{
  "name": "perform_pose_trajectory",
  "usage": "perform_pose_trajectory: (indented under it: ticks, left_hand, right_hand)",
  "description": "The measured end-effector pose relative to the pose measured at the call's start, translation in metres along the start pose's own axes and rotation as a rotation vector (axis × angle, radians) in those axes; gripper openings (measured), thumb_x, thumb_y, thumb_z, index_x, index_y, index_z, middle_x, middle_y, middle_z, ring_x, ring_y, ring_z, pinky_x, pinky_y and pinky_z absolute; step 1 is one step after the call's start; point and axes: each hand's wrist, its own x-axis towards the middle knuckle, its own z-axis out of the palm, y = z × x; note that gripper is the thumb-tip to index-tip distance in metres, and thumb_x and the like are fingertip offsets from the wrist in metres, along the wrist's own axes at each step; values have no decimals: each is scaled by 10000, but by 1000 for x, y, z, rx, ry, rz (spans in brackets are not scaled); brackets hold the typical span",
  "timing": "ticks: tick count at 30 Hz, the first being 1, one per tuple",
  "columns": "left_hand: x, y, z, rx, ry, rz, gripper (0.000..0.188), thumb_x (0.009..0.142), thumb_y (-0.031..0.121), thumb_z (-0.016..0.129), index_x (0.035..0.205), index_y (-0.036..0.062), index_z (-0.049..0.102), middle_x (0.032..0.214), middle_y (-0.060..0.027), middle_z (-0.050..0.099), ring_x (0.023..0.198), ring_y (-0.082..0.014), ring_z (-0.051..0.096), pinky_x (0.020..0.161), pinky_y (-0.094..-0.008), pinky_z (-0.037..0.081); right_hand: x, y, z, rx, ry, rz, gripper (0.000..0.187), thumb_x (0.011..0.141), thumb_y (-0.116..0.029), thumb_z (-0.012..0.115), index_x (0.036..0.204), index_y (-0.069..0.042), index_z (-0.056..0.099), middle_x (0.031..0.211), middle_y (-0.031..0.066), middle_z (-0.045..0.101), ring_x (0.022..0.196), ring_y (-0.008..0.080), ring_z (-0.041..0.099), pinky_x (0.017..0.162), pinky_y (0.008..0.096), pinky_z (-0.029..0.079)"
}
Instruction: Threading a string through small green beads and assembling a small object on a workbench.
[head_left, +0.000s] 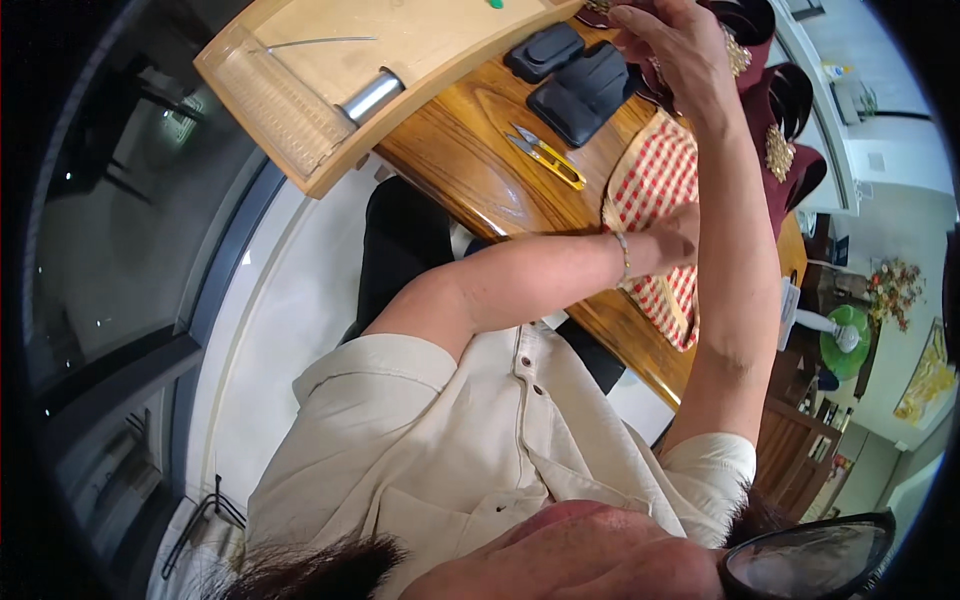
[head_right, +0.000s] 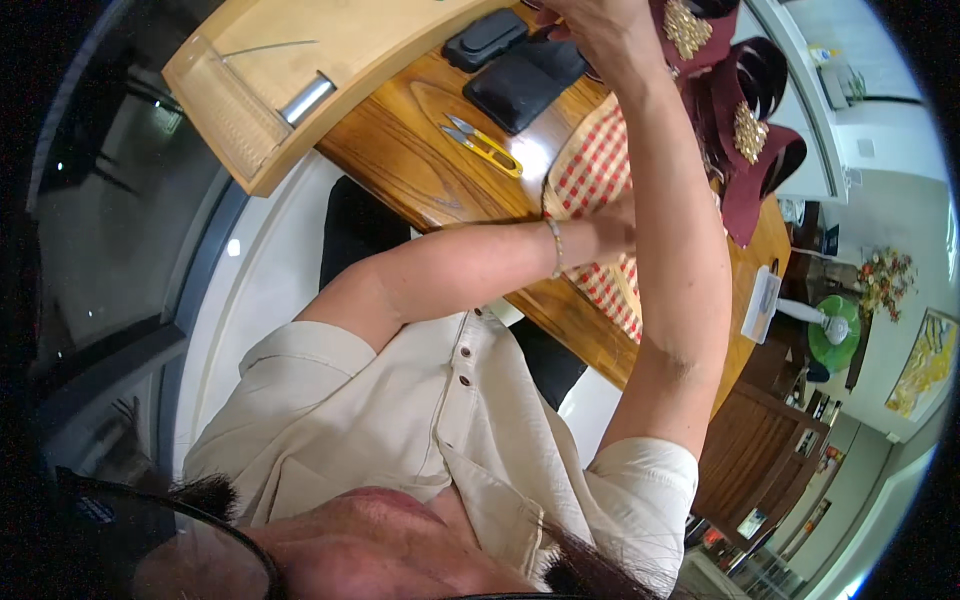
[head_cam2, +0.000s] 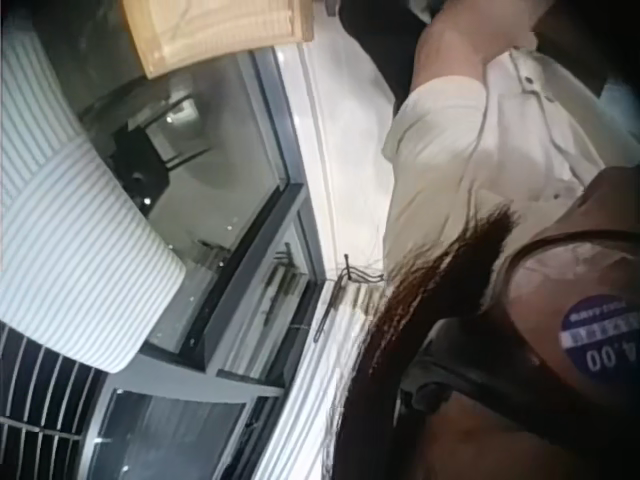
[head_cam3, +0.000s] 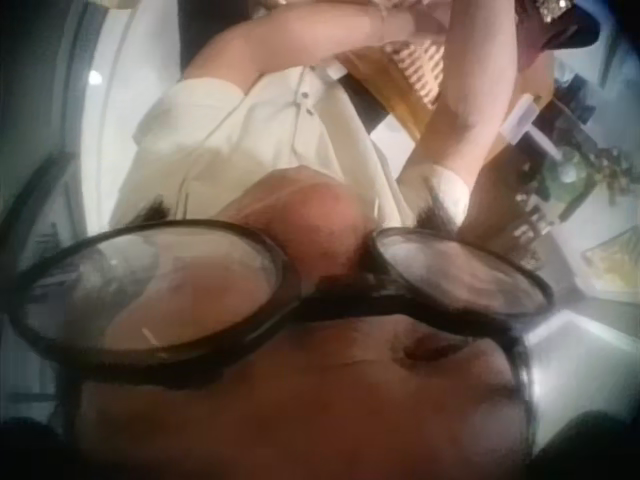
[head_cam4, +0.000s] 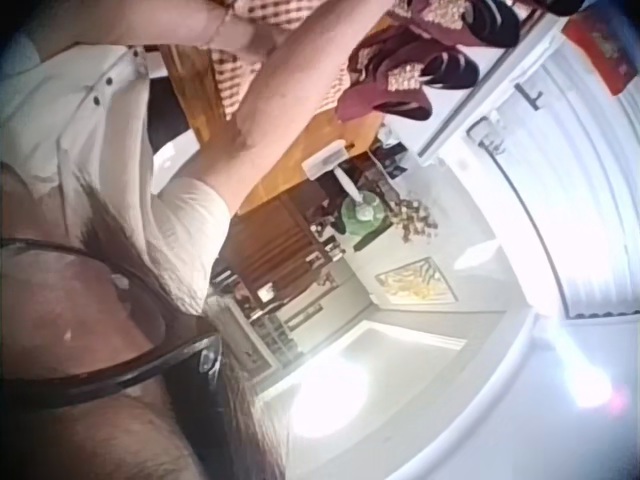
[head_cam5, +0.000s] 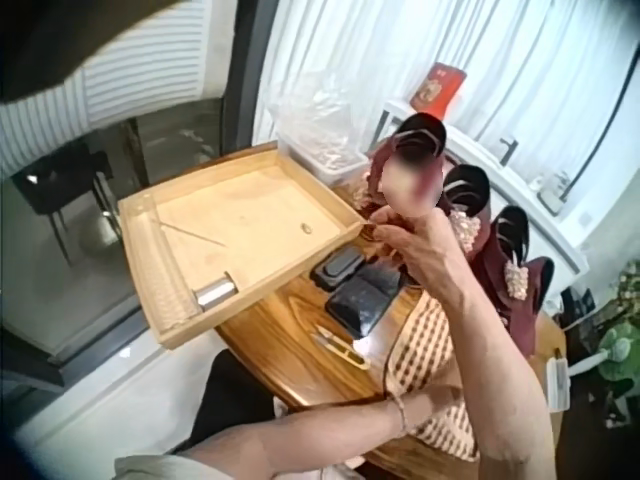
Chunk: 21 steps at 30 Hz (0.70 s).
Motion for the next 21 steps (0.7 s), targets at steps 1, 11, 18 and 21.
perform_pose_trajectory:
  ticks: [1,11,18,21]
  left_hand:
    - [17,-19,-6,37,18,43,299,832,219,621,1088,64,611,1075,-109,612,973,-223,597,782,-346,490]
    - [15,12,-4,-791,-298,-116,393,1000,396,418,753,96,474,604,33,376,449,-57,327,417,-197,264]
    - [13,14,-8,-598,-291,-34,390,1026,389,337,878,81,525,989,-64,575,507,-48,353,477,-178,326]
    - [14,14,-8,-557,-284,-24,383,1025,393,338,921,84,539,967,-60,575,531,-51,374,491,-174,336]
  right_hand:
    - [-18,-16,-2,0,24,4,106,900,-69,587,958,8,632,757,30,615,614,93,556,572,221,444]
    - [-231,80,-80,502,667,235,161,891,6,543,1032,52,607,914,116,661,630,105,583,517,211,483]
    - [-260,88,-66,648,763,300,211,879,1,582,1083,49,605,930,97,652,633,90,583,494,199,481]
    - [-249,81,-62,607,682,286,226,878,1,583,1098,51,601,902,84,647,636,91,591,481,194,472]
